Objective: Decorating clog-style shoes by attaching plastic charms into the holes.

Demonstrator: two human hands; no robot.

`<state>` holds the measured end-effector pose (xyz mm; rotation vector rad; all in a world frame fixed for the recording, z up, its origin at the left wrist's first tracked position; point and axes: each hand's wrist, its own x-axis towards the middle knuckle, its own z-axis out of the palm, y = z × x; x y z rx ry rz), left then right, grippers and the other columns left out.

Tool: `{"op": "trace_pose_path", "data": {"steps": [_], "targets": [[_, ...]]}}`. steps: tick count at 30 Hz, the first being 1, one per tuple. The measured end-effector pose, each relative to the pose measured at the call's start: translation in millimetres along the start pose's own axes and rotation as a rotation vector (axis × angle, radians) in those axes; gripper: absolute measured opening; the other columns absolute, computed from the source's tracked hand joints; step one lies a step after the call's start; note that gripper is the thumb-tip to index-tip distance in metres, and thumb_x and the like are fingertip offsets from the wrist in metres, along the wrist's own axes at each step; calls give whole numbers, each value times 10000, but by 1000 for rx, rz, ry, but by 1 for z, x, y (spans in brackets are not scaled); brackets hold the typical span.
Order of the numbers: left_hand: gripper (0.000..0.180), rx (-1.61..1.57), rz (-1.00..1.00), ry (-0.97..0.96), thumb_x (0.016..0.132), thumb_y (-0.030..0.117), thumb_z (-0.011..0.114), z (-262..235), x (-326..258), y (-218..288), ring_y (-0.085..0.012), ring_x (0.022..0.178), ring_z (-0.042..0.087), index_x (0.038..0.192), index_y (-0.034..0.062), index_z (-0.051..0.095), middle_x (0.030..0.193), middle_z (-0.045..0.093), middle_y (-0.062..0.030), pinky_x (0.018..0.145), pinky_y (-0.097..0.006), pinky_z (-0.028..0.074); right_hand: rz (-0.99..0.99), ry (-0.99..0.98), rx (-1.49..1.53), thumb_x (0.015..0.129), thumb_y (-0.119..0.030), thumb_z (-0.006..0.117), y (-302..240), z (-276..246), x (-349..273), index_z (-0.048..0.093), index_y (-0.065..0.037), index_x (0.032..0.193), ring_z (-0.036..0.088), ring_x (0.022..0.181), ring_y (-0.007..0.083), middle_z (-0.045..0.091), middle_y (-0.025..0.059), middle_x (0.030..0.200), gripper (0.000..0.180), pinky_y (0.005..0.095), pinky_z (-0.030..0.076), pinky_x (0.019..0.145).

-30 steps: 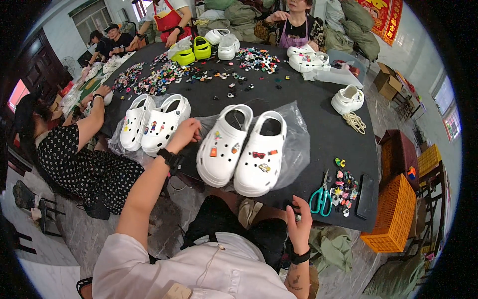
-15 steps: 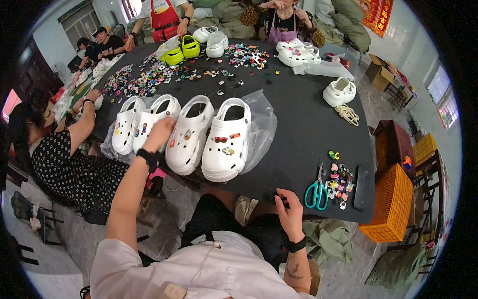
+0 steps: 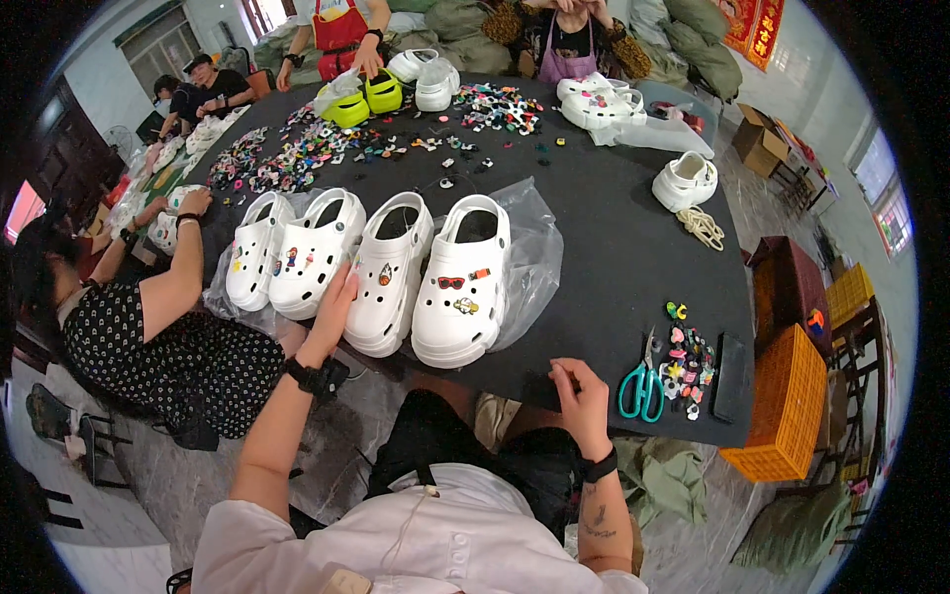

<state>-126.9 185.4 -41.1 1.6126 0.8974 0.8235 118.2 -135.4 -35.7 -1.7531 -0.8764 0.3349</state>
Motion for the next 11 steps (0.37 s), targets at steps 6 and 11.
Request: {"op": "trace_pose_path", "data": {"steps": [6,11], "targets": [[670,-180,104,41,914,215,650,14,-22,10,-193,1240,473,1449,-38,338,1395,459,-141,1047,-307,374,90,-58,227,978,-197,584,13,16,33,625,19,793,591,644,89,645,53,691,288,239,467,609],[626,143,174,167,937,225,612,16,-29,3,-257,1303,431,1463,17,344,1421,444,-184,1095,-377,326,146,29,199,977,-270,597,17,33,39,631,-20,756,580,623,82,624,40,664,336,236,458,592]]}}
